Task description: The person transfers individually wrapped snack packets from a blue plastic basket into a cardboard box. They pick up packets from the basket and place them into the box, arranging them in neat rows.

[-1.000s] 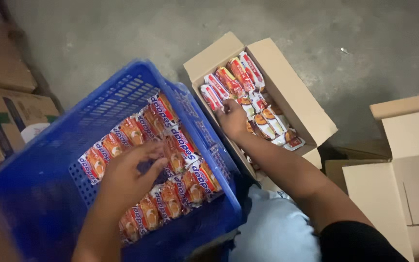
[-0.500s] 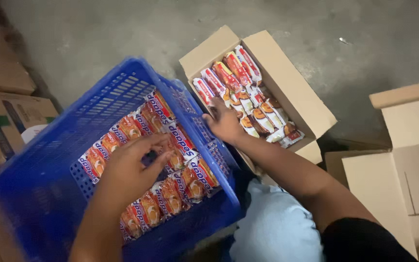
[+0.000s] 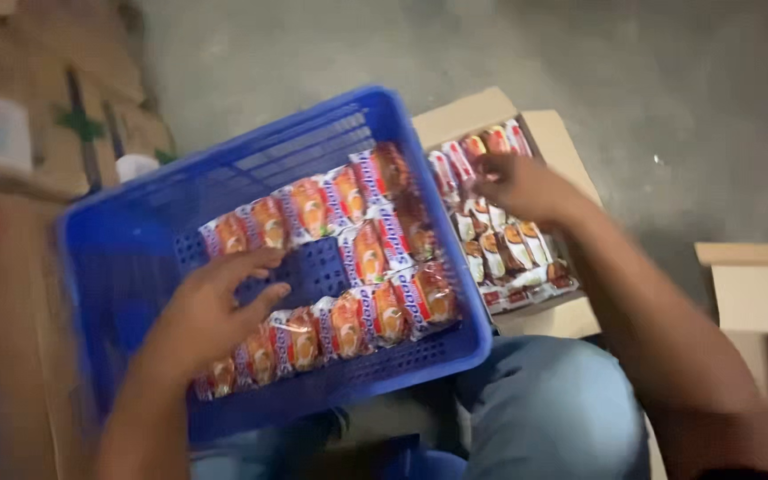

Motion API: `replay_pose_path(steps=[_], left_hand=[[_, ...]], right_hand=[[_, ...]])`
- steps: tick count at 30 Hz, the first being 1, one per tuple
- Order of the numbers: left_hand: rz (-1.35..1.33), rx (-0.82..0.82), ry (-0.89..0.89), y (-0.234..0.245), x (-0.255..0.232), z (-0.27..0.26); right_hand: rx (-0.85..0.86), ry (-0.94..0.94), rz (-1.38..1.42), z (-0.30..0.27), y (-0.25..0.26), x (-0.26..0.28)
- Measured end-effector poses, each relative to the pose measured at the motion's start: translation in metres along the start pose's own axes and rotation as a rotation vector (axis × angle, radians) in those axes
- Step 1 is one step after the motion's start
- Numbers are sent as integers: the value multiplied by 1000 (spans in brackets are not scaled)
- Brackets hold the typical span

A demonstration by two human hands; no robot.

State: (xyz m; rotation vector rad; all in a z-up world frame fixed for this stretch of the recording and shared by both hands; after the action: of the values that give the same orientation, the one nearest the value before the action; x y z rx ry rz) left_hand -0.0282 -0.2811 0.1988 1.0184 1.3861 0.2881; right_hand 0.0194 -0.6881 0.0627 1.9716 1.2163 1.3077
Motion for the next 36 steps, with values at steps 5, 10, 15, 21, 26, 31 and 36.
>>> replay_pose_path(steps=[5, 10, 15, 21, 26, 31, 36], left_hand=[[-59, -138, 48, 47, 47, -37], [-237, -211, 213, 59, 141, -32], [-185, -306, 365, 19, 303, -8], [-216, -292, 558, -28, 423, 39], [-139, -159, 915, -42, 446, 46], [-183, -194, 966, -28, 436, 40], [-518, -297, 981, -6, 400, 23]], right_hand=[[-198, 91, -5, -93, 89, 132], [-63, -3, -82, -142, 52, 233], [341, 80, -267, -150, -43, 266], [195, 401, -277, -118, -102, 241], [360, 251, -298, -111, -102, 224], [246, 273, -349, -99, -94, 218], [246, 238, -315, -106, -82, 233]])
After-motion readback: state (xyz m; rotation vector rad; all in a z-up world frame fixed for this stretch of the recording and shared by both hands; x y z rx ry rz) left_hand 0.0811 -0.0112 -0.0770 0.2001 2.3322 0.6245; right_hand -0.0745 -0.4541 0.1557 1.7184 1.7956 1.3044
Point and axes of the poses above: each hand's wrist, its own z-axis towards the middle knuckle, its own y-axis out of the back of the hand, x = y × z, the point moved 9 cm from there along z, towards the middle knuckle, and after that the axes turned 12 degrees about -z, right-handed, at the moved point
